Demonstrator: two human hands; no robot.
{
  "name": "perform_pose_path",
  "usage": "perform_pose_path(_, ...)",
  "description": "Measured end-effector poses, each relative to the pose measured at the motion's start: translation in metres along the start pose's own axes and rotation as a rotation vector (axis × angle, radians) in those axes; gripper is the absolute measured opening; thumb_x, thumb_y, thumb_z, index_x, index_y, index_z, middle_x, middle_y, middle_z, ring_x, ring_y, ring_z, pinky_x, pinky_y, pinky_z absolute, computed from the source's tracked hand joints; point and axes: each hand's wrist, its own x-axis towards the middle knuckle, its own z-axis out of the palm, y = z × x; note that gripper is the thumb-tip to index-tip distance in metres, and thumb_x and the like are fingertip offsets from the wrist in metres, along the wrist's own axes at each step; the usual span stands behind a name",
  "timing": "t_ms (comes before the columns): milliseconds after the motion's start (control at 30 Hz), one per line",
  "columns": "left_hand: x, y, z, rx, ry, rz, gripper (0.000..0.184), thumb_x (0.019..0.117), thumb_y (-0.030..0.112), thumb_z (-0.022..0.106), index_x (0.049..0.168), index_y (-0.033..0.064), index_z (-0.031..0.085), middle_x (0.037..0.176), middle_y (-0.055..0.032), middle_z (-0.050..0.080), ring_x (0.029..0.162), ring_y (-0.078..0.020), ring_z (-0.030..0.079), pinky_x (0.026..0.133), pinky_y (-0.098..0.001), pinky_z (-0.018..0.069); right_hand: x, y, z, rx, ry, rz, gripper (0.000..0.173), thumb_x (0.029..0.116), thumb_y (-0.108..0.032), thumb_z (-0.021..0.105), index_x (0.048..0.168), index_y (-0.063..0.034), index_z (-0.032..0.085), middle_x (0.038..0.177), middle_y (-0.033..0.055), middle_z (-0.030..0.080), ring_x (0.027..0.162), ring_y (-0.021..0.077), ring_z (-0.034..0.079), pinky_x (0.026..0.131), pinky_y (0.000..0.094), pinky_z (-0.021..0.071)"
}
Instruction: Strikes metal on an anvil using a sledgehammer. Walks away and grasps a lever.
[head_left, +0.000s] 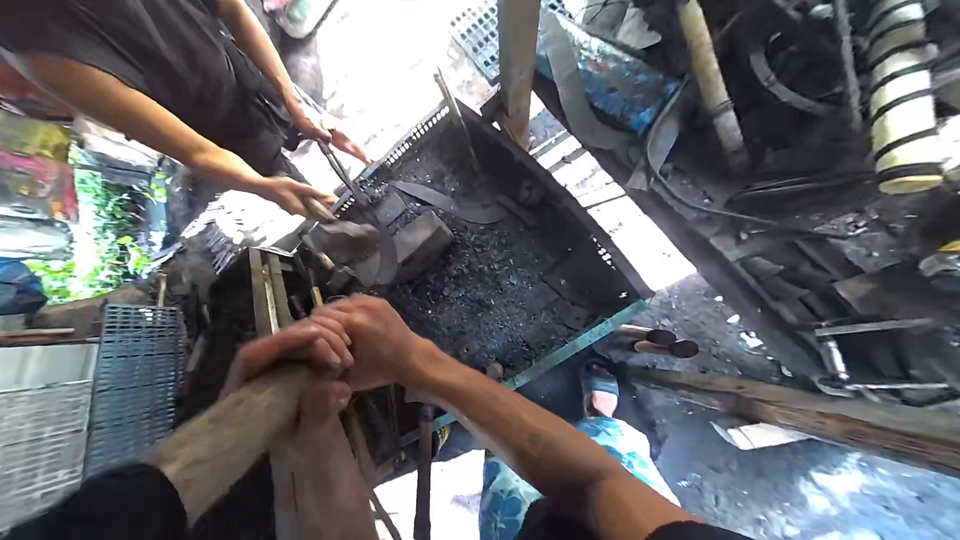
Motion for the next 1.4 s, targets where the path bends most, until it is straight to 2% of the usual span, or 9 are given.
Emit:
perform_pose_path(167,-0.099,-0.209,0.03,-0.101,0.239,-0.496,0.031,0.092,0.028,0.075,0.118,0.0137,0.065,0.082,0.0027,0.068,0.064,-0.0088,0.063,0.061,-0.0283,0.0585,-0.095,0.169,0.034,0.034,-0.177,0.693,0.038,0.0755,-0.032,0.084,0.109,-0.0188,0.071,0.09,0.0043,0.073,0.082,0.0233,0.071,0.068,0.0565,0.0594)
perform_pose_path(267,-0.179,-0.291,0.049,-0.197,0.373,-0.917,0.023,0.1002,0.03,0.065,0.108,0.0091,0.066,0.071,-0.0005,0.062,0.059,-0.0142,0.062,0.06,-0.0367,0.0587,-0.166,0.217,0.049,0.072,-0.3,1.129,0.036,0.0796,-0.04,0.076,0.1,-0.0115,0.071,0.09,0.0132,0.071,0.084,0.0327,0.07,0.072,0.0621,0.0554)
perform_pose_path(600,-0.038,0.004,0.006,-0.127,0.087,-0.165,0.04,0.0865,0.044,0.079,0.111,0.0129,0.07,0.073,-0.0007,0.067,0.063,-0.0157,0.065,0.066,-0.035,0.059,-0.042,0.0,0.019,0.039,-0.063,0.147,0.039,0.0696,-0.038,0.083,0.093,-0.0093,0.07,0.085,0.0056,0.072,0.082,0.0236,0.071,0.071,0.049,0.0579)
perform_pose_path(733,-0.009,-0.063,-0.014,-0.075,0.016,-0.119,0.04,0.0886,0.047,0.076,0.113,0.0174,0.067,0.075,0.004,0.066,0.064,-0.0117,0.064,0.066,-0.0329,0.0587,0.0,0.055,0.015,-0.036,-0.033,0.121,0.037,0.0612,-0.027,0.089,0.089,-0.0117,0.071,0.08,0.0026,0.07,0.075,0.021,0.069,0.064,0.0484,0.057)
perform_pose_path(933,-0.179,-0.281,0.048,-0.102,0.373,-0.977,0.025,0.0967,0.033,0.068,0.107,0.0098,0.066,0.068,-0.0015,0.062,0.056,-0.0153,0.061,0.057,-0.0367,0.0583,-0.172,0.217,0.059,0.122,-0.29,1.128,0.035,0.0787,-0.038,0.076,0.099,-0.011,0.069,0.089,0.0117,0.07,0.083,0.0298,0.07,0.072,0.06,0.0558)
perform_pose_path(1100,-0.12,-0.111,0.038,-0.242,0.256,-0.505,0.034,0.088,0.022,0.079,0.115,0.0068,0.066,0.074,-0.0051,0.065,0.061,-0.017,0.062,0.062,-0.0368,0.0569,-0.131,0.089,0.027,0.026,-0.217,0.621,0.041,0.072,-0.044,0.08,0.102,-0.0174,0.07,0.088,0.0029,0.074,0.084,0.0225,0.072,0.07,0.0564,0.0591)
perform_pose_path(1200,-0.063,-0.015,0.022,-0.06,0.024,-0.253,0.036,0.0891,0.031,0.08,0.119,0.0147,0.067,0.084,0.003,0.072,0.07,-0.0095,0.067,0.069,-0.029,0.0592,-0.068,-0.007,-0.019,0.131,-0.286,0.439,0.043,0.0761,-0.03,0.081,0.109,-0.0035,0.072,0.104,0.0131,0.075,0.101,0.0291,0.071,0.089,0.0544,0.0538)
perform_pose_path(1300,-0.012,0.002,0.008,-0.016,0.036,-0.081,0.038,0.0876,0.035,0.08,0.118,0.0156,0.069,0.08,0.0025,0.07,0.069,-0.0129,0.066,0.07,-0.033,0.0597,-0.014,-0.007,-0.006,0.055,-0.064,0.109,0.035,0.0658,-0.027,0.086,0.089,-0.0058,0.07,0.081,0.0075,0.071,0.078,0.0243,0.069,0.07,0.0484,0.0566)
perform_pose_path(1400,0.0,-0.074,-0.002,-0.038,0.061,-0.093,0.04,0.0872,0.04,0.081,0.117,0.0178,0.067,0.078,0.0051,0.067,0.066,-0.0102,0.063,0.067,-0.0317,0.0581,0.0,0.06,0.012,-0.037,-0.019,0.17,0.041,0.0605,-0.026,0.089,0.094,-0.0122,0.07,0.08,0.0025,0.07,0.075,0.0207,0.069,0.063,0.0488,0.0564)
